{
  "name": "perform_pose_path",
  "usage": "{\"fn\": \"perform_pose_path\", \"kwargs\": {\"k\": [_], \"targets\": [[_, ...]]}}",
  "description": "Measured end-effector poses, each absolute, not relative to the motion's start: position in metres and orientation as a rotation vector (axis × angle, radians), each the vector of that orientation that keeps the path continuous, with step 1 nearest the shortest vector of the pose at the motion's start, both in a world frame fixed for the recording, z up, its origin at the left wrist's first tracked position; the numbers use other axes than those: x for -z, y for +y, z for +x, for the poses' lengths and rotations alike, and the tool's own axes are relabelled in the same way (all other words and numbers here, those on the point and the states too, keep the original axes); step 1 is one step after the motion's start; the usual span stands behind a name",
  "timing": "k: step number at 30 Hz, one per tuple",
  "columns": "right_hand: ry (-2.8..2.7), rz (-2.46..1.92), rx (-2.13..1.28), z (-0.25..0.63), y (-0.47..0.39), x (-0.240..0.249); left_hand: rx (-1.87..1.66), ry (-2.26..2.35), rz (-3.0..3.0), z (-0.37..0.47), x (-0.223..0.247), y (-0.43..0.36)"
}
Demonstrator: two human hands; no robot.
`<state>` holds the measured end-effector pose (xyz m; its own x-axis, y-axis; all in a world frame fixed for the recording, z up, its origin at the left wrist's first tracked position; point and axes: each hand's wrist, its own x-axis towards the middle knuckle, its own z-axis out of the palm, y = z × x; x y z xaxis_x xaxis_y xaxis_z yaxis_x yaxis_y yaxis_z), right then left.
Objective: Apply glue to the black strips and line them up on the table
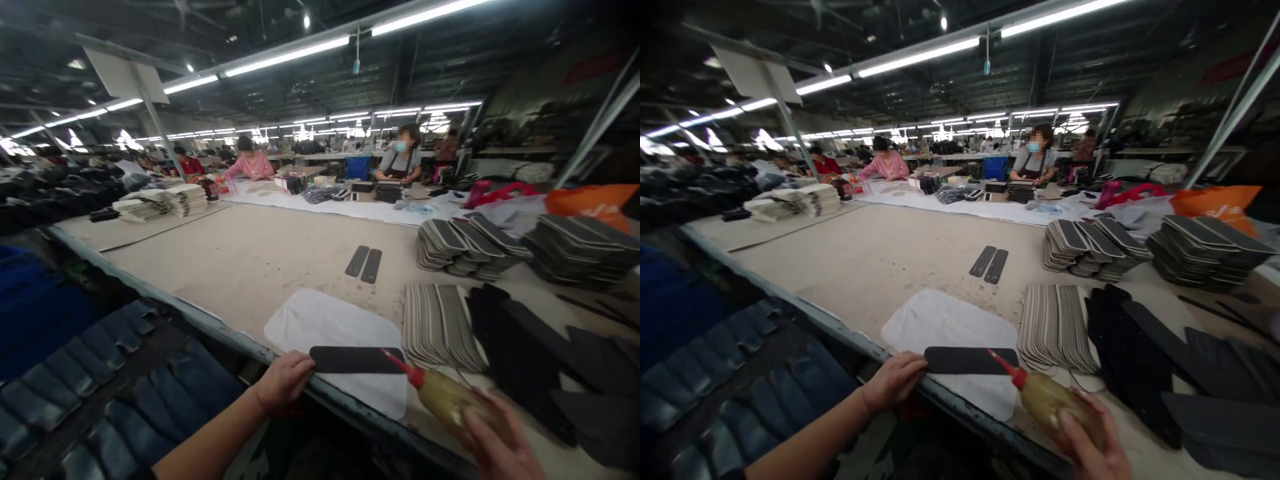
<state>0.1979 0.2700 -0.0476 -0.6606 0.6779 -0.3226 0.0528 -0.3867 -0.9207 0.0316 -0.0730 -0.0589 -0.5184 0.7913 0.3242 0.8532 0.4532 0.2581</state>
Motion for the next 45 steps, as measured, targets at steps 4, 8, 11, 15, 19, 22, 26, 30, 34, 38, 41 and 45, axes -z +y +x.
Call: {"fn": "perform_pose_path", "kwargs": {"k": [4, 8, 11, 15, 19, 22, 26, 30, 34, 38, 41, 45], "targets": [[-1.821, -0.864, -1.881, 0.176, 0.214, 0.042, 0.690, -2.465, -1.556, 0.021, 0.059, -0.081], [-2.123, -0.496, -1.496, 0.161, 0.173, 0.047, 0.733, -2.413, -1.646, 0.009, 0.062, -0.083], [-2.226, -0.266, -1.264, 0.154, 0.160, 0.049, 0.769, -2.388, -1.640, 0.007, 0.066, -0.083], [-2.296, -0.140, -1.189, 0.145, 0.152, 0.050, 0.814, -2.381, -1.612, 0.006, 0.073, -0.084], [-2.301, -0.040, -1.144, 0.137, 0.143, 0.051, 0.824, -2.310, -1.604, 0.005, 0.077, -0.083], [-2.315, 0.002, -1.108, 0.136, 0.139, 0.051, 0.840, -2.294, -1.602, 0.005, 0.075, -0.081], [-2.334, -0.029, -1.039, 0.141, 0.150, 0.052, 0.864, -2.308, -1.610, 0.005, 0.072, -0.080], [-2.342, -0.154, -0.965, 0.151, 0.173, 0.054, 0.870, -2.305, -1.611, 0.005, 0.073, -0.081], [-2.313, -0.283, -0.875, 0.161, 0.197, 0.054, 0.858, -2.304, -1.608, 0.003, 0.076, -0.081], [-2.283, -0.400, -0.789, 0.172, 0.221, 0.060, 0.849, -2.314, -1.602, 0.003, 0.074, -0.079], [-2.250, -0.464, -0.721, 0.180, 0.236, 0.064, 0.861, -2.310, -1.590, 0.004, 0.071, -0.078], [-2.202, -0.489, -0.705, 0.185, 0.235, 0.060, 0.860, -2.308, -1.607, 0.004, 0.069, -0.078]]}}
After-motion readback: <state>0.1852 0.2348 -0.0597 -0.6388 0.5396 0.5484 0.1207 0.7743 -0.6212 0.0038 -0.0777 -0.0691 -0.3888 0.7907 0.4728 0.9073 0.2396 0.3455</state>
